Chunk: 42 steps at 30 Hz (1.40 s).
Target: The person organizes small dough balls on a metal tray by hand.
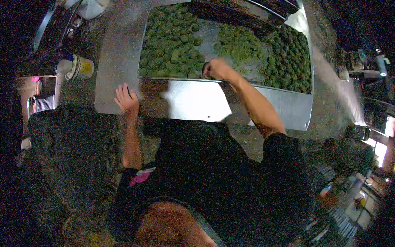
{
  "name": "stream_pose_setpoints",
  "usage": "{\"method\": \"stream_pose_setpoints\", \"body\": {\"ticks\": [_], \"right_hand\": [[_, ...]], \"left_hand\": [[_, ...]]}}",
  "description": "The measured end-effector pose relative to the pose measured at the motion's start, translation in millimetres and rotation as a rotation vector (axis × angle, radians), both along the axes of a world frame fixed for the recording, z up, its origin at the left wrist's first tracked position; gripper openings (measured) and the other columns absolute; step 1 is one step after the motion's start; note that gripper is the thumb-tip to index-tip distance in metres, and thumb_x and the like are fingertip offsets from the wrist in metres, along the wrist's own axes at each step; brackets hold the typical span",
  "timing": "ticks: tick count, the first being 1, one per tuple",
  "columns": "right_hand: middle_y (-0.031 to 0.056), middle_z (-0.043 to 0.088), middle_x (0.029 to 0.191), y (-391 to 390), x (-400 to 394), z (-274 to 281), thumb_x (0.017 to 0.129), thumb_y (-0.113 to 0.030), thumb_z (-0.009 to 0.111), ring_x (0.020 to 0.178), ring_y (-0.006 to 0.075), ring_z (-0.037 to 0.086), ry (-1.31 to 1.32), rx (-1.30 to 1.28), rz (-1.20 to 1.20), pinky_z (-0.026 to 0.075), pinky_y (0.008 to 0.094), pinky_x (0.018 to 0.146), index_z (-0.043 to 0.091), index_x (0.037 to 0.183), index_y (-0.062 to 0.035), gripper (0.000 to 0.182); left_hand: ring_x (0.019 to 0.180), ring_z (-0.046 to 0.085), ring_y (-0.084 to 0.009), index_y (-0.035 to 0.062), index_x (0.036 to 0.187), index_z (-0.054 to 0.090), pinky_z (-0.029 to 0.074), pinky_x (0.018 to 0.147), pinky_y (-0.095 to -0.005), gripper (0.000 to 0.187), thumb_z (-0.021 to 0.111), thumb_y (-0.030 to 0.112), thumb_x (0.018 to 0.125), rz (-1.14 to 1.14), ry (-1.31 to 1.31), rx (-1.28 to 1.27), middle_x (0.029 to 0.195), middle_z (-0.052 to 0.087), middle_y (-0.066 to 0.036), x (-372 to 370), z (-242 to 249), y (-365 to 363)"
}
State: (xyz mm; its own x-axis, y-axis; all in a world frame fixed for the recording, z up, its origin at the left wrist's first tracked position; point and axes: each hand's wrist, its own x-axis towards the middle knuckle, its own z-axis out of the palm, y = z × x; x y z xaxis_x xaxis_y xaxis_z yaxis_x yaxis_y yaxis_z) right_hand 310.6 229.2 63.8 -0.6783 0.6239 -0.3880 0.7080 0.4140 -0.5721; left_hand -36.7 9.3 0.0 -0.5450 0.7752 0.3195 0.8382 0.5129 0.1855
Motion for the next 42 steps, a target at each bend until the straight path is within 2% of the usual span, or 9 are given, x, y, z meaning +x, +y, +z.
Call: {"method": "stream_pose_setpoints", "body": {"ticks": [2,7,11,17,22,26,34,39,42], "right_hand": [[0.0029,0.064,0.076,4,20,23,0.076,-0.011,0.068,0.073,0.0117,0.059,0.367,-0.576,-0.577,0.05,0.0279,0.061,0.067,0.089,-0.0043,0.015],[0.0063,0.06,0.088,16,83,35,0.086,-0.026,0.06,0.065,0.0122,0.055,1.175,-0.974,-1.24,0.048,0.0232,0.051,0.058,0.1,-0.0119,0.02],[0.0055,0.06,0.084,35,92,7,0.087,-0.029,0.058,0.058,0.0101,0.05,1.226,-1.031,-1.202,0.041,0.0193,0.043,0.056,0.098,-0.012,0.02],[0.0032,0.052,0.056,36,83,11,0.089,-0.046,0.048,0.036,0.0145,0.036,0.511,-0.345,-1.205,0.029,0.0302,0.033,0.061,0.075,-0.0083,0.042],[0.0248,0.059,0.078,7,64,36,0.09,-0.038,0.046,0.08,0.0462,0.055,0.181,0.278,-0.555,0.045,0.0474,0.076,0.059,0.087,-0.0025,0.038],[0.0216,0.057,0.108,12,80,15,0.084,-0.012,0.051,0.103,0.0389,0.052,-0.005,0.3,0.045,0.043,0.0419,0.087,0.053,0.112,-0.0056,0.029],[0.0197,0.062,0.082,26,70,1,0.073,-0.006,0.052,0.08,0.0377,0.061,0.026,0.404,0.217,0.049,0.0451,0.071,0.062,0.087,-0.0048,0.017],[0.0182,0.058,0.086,20,63,-1,0.074,-0.009,0.057,0.076,0.0383,0.059,-0.148,0.319,0.348,0.048,0.0431,0.068,0.063,0.097,-0.0077,0.024],[0.0223,0.062,0.08,22,45,3,0.072,-0.006,0.056,0.074,0.0379,0.061,0.205,0.426,0.187,0.05,0.0452,0.068,0.063,0.084,-0.0035,0.015]], "left_hand": [[0.129,0.034,-0.0353,0.0093,0.127,0.047,0.02,0.104,-0.0579,0.044,0.045,0.022,0.085,0.001,0.0,0.006,0.137,0.04,-0.015,0,1,2],[0.129,0.033,-0.0349,0.0096,0.128,0.046,0.019,0.104,-0.0576,0.044,0.043,0.023,0.087,0.017,0.007,-0.019,0.137,0.04,-0.015,2,5,3],[0.131,0.03,-0.0348,0.0103,0.131,0.044,0.017,0.106,-0.0562,0.044,0.04,0.022,0.088,0.029,-0.032,-0.069,0.138,0.038,-0.015,7,12,5],[0.133,0.027,-0.0322,0.0111,0.132,0.042,0.016,0.107,-0.0537,0.045,0.038,0.023,0.089,0.04,-0.044,-0.104,0.141,0.035,-0.012,10,14,7],[0.133,0.027,-0.0292,0.0122,0.133,0.041,0.016,0.108,-0.0525,0.045,0.037,0.023,0.089,0.059,-0.012,-0.122,0.142,0.034,-0.01,9,8,4],[0.133,0.026,-0.029,0.0128,0.133,0.041,0.015,0.109,-0.0515,0.046,0.037,0.024,0.089,0.065,-0.014,-0.128,0.142,0.034,-0.01,11,11,6],[0.133,0.027,-0.0292,0.013,0.134,0.04,0.015,0.109,-0.0519,0.046,0.038,0.023,0.089,0.071,0.007,-0.119,0.142,0.034,-0.01,6,8,8],[0.133,0.028,-0.0301,0.0121,0.132,0.042,0.017,0.108,-0.053,0.044,0.039,0.022,0.088,0.084,-0.006,-0.116,0.141,0.035,-0.011,12,15,8],[0.132,0.029,-0.0308,0.0114,0.131,0.043,0.018,0.107,-0.0538,0.044,0.04,0.022,0.088,0.074,-0.008,-0.108,0.14,0.035,-0.012,10,14,7]]}}
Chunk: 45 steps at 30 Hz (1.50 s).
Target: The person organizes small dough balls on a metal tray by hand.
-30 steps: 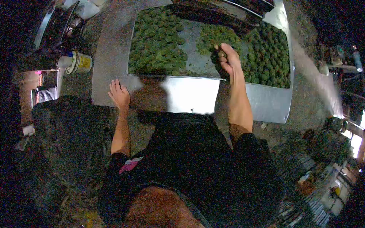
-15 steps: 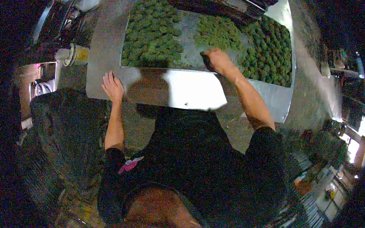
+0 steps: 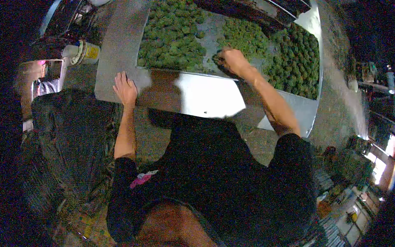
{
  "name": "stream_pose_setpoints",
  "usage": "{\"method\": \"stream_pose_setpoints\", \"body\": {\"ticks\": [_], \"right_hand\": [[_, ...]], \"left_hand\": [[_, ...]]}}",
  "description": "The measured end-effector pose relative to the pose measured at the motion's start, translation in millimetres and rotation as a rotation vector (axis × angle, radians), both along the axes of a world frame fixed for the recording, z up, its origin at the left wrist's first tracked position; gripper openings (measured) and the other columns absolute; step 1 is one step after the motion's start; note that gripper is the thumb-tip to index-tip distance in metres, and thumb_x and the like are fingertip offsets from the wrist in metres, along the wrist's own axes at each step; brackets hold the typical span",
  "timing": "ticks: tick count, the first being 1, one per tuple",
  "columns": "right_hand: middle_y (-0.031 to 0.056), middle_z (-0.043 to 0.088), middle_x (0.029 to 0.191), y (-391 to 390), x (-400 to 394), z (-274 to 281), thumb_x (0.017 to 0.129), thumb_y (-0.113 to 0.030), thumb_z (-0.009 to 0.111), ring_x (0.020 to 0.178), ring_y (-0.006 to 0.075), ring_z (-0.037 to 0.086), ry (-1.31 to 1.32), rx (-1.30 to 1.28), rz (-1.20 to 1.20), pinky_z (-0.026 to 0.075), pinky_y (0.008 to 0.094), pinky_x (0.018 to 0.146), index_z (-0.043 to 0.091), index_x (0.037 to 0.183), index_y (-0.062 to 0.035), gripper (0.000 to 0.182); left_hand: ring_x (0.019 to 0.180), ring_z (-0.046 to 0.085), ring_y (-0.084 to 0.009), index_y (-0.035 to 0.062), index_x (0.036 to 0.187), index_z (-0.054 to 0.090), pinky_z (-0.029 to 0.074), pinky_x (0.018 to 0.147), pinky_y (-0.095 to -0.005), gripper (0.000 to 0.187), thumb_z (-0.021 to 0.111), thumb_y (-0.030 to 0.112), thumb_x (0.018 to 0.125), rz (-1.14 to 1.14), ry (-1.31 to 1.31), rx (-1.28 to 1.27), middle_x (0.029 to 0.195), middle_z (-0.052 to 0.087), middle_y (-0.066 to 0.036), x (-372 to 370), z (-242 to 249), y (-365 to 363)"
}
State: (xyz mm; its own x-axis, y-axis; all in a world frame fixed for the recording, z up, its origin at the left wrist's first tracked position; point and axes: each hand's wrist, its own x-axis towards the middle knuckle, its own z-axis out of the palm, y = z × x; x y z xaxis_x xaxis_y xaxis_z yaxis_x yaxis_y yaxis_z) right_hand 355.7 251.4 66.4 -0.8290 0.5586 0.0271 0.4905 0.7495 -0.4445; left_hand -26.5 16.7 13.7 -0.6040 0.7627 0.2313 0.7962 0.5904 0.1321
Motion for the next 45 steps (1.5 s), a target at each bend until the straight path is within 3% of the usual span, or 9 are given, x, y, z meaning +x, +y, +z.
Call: {"method": "stream_pose_setpoints", "body": {"ticks": [13,23,25,27,31,35,38,41,45], "right_hand": [[0.0169,0.065,0.084,-4,-50,-20,0.07,-0.009,0.062,0.078,0.0331,0.063,-0.125,-0.143,0.397,0.05,0.0424,0.073,0.068,0.092,-0.0091,0.023],[0.0156,0.063,0.093,-6,21,14,0.075,-0.007,0.061,0.082,0.0317,0.061,-0.058,-0.179,0.117,0.05,0.0384,0.07,0.066,0.096,-0.0064,0.022],[0.0107,0.062,0.089,-8,42,29,0.082,-0.014,0.06,0.078,0.0247,0.061,0.45,-1.035,-0.684,0.051,0.0319,0.064,0.062,0.103,-0.0045,0.023],[0.0105,0.06,0.084,-7,77,25,0.086,-0.021,0.06,0.068,0.0205,0.059,1.064,-1.478,-0.738,0.05,0.0251,0.056,0.055,0.105,-0.0053,0.025],[0.0095,0.061,0.085,-8,88,18,0.088,-0.025,0.058,0.063,0.0172,0.058,1.371,-1.35,-1.069,0.042,0.0215,0.04,0.053,0.103,-0.0073,0.024],[0.004,0.062,0.075,-18,74,29,0.088,-0.032,0.058,0.056,0.01,0.053,1.12,-1.004,-1.008,0.035,0.0227,0.037,0.056,0.084,-0.0063,0.026],[-0.0028,0.043,0.049,-8,72,14,0.089,-0.035,0.056,0.042,0.0079,0.039,0.936,-0.764,-1.27,0.03,0.024,0.041,0.048,0.059,-0.0145,0.037],[-0.0037,0.039,0.046,-16,69,32,0.088,-0.038,0.057,0.039,0.0086,0.036,0.876,-0.748,-1.398,0.03,0.0258,0.04,0.043,0.056,-0.0156,0.042],[0.0053,0.06,0.073,-21,86,29,0.09,-0.026,0.056,0.06,0.0122,0.057,1.013,-0.894,-1.022,0.044,0.026,0.048,0.056,0.086,-0.007,0.019]], "left_hand": [[0.132,0.028,-0.0306,0.0116,0.132,0.041,0.016,0.107,-0.0535,0.045,0.039,0.023,0.088,0.002,0.015,-0.007,0.141,0.035,-0.012,-4,-5,-2],[0.132,0.028,-0.0305,0.0121,0.132,0.042,0.018,0.107,-0.0538,0.045,0.039,0.022,0.088,-0.017,0.029,-0.001,0.141,0.035,-0.011,0,-1,-3],[0.132,0.028,-0.0308,0.012,0.132,0.042,0.018,0.107,-0.0539,0.045,0.039,0.022,0.088,-0.024,0.027,0.012,0.141,0.035,-0.011,-1,-2,-1],[0.132,0.028,-0.0314,0.0114,0.132,0.042,0.019,0.107,-0.0545,0.045,0.039,0.022,0.088,-0.019,0.02,0.013,0.141,0.035,-0.012,1,-1,-1],[0.132,0.027,-0.0322,0.0103,0.132,0.041,0.018,0.106,-0.0547,0.045,0.038,0.022,0.088,-0.042,0.039,-0.001,0.141,0.035,-0.013,-3,-2,-2],[0.133,0.026,-0.0327,0.0092,0.133,0.039,0.017,0.107,-0.0541,0.046,0.037,0.022,0.089,-0.07,0.019,-0.018,0.141,0.034,-0.014,-1,2,-1],[0.133,0.025,-0.0327,0.0091,0.133,0.039,0.017,0.107,-0.0539,0.046,0.037,0.023,0.089,-0.051,0.01,-0.035,0.142,0.033,-0.014,-3,1,-1],[0.133,0.025,-0.0325,0.0093,0.134,0.039,0.017,0.107,-0.054,0.046,0.037,0.024,0.089,-0.042,0.0,-0.036,0.142,0.033,-0.014,-4,-1,-1],[0.133,0.026,-0.0318,0.0095,0.134,0.038,0.017,0.107,-0.0542,0.047,0.037,0.024,0.089,-0.037,0.004,-0.025,0.142,0.033,-0.013,-5,-4,-1]]}}
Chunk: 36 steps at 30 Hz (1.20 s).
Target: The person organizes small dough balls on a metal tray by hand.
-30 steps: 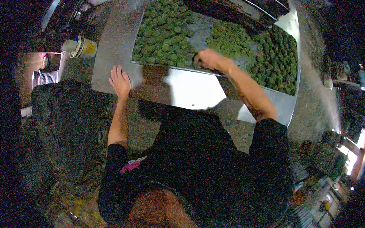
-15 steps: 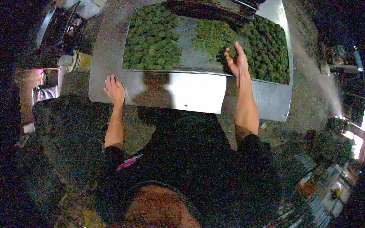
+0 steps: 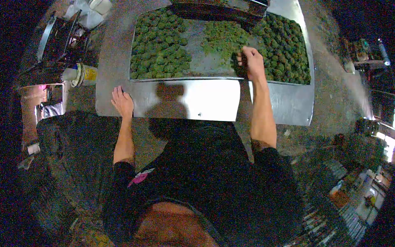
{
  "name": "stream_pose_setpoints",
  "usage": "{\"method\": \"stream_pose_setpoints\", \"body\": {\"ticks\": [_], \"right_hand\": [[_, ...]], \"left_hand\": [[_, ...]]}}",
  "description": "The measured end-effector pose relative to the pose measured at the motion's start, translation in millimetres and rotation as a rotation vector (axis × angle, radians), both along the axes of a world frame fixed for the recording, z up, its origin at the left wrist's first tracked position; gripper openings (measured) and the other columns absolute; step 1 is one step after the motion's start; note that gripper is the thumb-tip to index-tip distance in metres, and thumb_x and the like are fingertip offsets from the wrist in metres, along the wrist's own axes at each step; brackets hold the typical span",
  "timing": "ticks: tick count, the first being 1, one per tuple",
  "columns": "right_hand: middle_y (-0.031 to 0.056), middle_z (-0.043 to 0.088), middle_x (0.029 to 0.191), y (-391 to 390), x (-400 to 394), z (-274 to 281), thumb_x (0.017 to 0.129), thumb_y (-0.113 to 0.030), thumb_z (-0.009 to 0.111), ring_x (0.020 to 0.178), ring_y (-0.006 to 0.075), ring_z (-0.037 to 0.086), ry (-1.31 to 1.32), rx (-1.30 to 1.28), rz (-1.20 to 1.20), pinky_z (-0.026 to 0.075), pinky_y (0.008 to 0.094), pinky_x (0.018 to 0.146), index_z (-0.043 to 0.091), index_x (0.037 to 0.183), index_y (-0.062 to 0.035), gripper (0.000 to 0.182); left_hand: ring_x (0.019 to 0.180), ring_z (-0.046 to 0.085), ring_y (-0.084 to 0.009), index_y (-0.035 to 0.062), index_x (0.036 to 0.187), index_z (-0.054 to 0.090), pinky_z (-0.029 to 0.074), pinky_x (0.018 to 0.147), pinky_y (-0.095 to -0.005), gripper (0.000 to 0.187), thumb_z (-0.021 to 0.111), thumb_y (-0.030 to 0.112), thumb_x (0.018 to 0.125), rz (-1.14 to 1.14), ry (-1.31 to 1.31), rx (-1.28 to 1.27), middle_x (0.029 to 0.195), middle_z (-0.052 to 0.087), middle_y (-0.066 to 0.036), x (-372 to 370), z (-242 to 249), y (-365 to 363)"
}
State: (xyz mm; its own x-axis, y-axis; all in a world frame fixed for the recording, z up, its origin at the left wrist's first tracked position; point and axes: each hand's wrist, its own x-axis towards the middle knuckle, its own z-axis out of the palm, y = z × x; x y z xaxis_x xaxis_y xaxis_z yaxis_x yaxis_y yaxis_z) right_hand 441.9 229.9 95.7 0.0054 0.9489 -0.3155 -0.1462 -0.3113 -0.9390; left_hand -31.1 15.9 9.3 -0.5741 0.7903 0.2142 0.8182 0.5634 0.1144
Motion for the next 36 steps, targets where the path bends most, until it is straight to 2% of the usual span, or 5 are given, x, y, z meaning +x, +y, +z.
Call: {"method": "stream_pose_setpoints", "body": {"ticks": [8,16,24,31,36], "right_hand": [[0.0126,0.063,0.089,0,19,-21,0.09,-0.032,0.055,0.058,0.0136,0.055,0.515,-0.13,-0.146,0.04,0.0213,0.042,0.056,0.089,-0.0083,0.024],[0.0024,0.051,0.059,7,4,-2,0.092,-0.033,0.051,0.041,0.0118,0.041,-0.244,-0.068,-0.188,0.03,0.0263,0.038,0.051,0.075,-0.0092,0.029],[0.0112,0.062,0.086,-8,19,6,0.091,-0.035,0.054,0.064,0.0183,0.058,0.653,-0.071,-0.145,0.046,0.0232,0.05,0.057,0.102,-0.0065,0.031],[0.0006,0.046,0.052,-3,12,-11,0.089,-0.044,0.052,0.039,0.0102,0.035,0.23,-0.089,-0.147,0.024,0.0252,0.037,0.046,0.061,-0.0142,0.041],[0.0043,0.055,0.065,-24,-1,38,0.092,-0.038,0.05,0.047,0.0114,0.045,-0.056,0.032,-0.149,0.033,0.0234,0.041,0.052,0.076,-0.0091,0.033]], "left_hand": [[0.133,0.026,-0.0321,0.0093,0.133,0.039,0.018,0.107,-0.0542,0.046,0.037,0.024,0.09,-0.012,0.021,0.002,0.142,0.033,-0.013,0,2,1],[0.135,0.022,-0.0314,0.0105,0.135,0.037,0.014,0.108,-0.0523,0.047,0.036,0.022,0.09,-0.048,-0.058,0.046,0.144,0.03,-0.012,15,-4,-24],[0.136,0.02,-0.0293,0.0134,0.137,0.037,0.01,0.109,-0.0512,0.048,0.036,0.022,0.089,0.053,-0.041,0.043,0.146,0.029,-0.009,50,-1,-34],[0.135,0.023,-0.0279,0.0155,0.135,0.04,0.011,0.108,-0.0519,0.047,0.038,0.022,0.089,0.049,-0.022,0.098,0.144,0.032,-0.007,44,-11,-38],[0.135,0.024,-0.0269,0.0155,0.134,0.042,0.012,0.108,-0.0518,0.046,0.039,0.022,0.088,0.053,-0.008,0.118,0.144,0.032,-0.006,41,-15,-38]]}}
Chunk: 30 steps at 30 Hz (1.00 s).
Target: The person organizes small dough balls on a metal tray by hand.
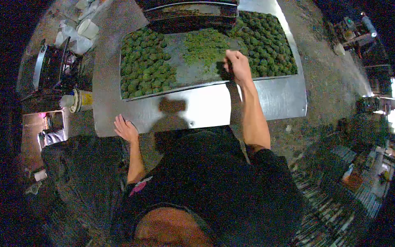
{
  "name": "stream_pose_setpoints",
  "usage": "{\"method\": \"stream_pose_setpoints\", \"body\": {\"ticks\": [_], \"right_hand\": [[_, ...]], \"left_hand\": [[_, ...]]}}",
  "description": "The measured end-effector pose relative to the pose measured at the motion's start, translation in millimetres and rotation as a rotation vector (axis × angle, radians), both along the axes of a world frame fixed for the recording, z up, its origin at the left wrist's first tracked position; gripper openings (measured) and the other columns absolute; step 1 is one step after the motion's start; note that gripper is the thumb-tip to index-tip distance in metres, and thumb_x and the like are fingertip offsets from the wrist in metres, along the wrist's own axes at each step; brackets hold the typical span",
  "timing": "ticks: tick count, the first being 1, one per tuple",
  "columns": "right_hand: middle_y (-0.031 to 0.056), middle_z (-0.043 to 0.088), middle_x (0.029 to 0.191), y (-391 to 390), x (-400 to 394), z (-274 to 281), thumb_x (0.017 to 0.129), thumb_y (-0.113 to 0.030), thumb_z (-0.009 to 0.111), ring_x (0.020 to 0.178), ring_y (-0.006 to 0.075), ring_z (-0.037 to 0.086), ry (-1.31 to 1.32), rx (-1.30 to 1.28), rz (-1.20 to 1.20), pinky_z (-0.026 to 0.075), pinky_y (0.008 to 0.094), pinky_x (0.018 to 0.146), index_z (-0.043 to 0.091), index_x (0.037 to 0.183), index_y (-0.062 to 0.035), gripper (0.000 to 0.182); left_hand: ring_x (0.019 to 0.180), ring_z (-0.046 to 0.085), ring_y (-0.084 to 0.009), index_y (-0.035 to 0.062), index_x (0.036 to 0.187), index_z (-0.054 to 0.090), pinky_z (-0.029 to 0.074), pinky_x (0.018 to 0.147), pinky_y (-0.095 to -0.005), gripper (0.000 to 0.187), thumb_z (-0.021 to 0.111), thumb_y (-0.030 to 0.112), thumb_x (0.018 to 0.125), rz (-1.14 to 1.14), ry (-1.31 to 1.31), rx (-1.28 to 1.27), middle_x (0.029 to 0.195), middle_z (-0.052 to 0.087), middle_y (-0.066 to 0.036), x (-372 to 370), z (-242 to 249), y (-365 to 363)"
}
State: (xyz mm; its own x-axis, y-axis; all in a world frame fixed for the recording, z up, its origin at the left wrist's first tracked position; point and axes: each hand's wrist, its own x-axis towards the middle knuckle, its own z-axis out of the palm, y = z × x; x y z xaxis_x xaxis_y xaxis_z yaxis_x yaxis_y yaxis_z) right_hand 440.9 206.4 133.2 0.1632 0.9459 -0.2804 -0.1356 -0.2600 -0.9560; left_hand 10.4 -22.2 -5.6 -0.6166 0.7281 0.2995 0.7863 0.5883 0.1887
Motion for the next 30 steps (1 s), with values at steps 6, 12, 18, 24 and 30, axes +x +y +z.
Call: {"method": "stream_pose_setpoints", "body": {"ticks": [6,12,18,24,30], "right_hand": [[0.0136,0.062,0.095,8,33,-30,0.092,-0.032,0.05,0.061,0.0158,0.057,0.59,-0.029,0.006,0.043,0.025,0.044,0.054,0.097,-0.0071,0.025],[0.0029,0.049,0.056,19,8,-39,0.091,-0.046,0.049,0.041,0.0105,0.036,0.327,-0.118,-0.009,0.024,0.0236,0.037,0.045,0.063,-0.0117,0.044],[0.004,0.053,0.06,11,-40,-29,0.092,-0.038,0.049,0.043,0.0106,0.044,-0.107,-0.007,0.151,0.031,0.024,0.037,0.052,0.075,-0.0078,0.035],[0.0067,0.058,0.068,11,-73,-15,0.093,-0.039,0.047,0.047,0.0106,0.049,0.367,-0.263,0.581,0.034,0.0215,0.036,0.054,0.084,-0.0098,0.032],[0.0149,0.064,0.081,14,-201,-23,0.088,-0.039,0.051,0.071,0.0317,0.061,-0.646,0.663,0.928,0.049,0.0391,0.067,0.062,0.089,-0.0027,0.038]], "left_hand": [[0.134,0.027,-0.0268,0.0164,0.134,0.042,0.014,0.107,-0.0528,0.046,0.04,0.023,0.088,0.007,0.028,0.016,0.143,0.034,-0.005,-1,-3,1],[0.133,0.028,-0.0269,0.0165,0.133,0.043,0.016,0.106,-0.0538,0.046,0.041,0.023,0.088,0.0,0.044,0.015,0.142,0.036,-0.005,2,0,0],[0.135,0.025,-0.0284,0.0146,0.132,0.043,0.012,0.109,-0.051,0.048,0.044,0.017,0.084,0.016,-0.012,0.029,0.142,0.035,-0.007,4,9,1],[0.134,0.025,-0.0294,0.0139,0.132,0.044,0.012,0.109,-0.0506,0.049,0.044,0.019,0.084,0.014,-0.022,0.027,0.142,0.035,-0.008,0,5,0],[0.135,0.024,-0.0283,0.0146,0.132,0.044,0.012,0.11,-0.0503,0.048,0.044,0.019,0.084,0.014,-0.008,-0.012,0.143,0.034,-0.008,-6,5,-6]]}}
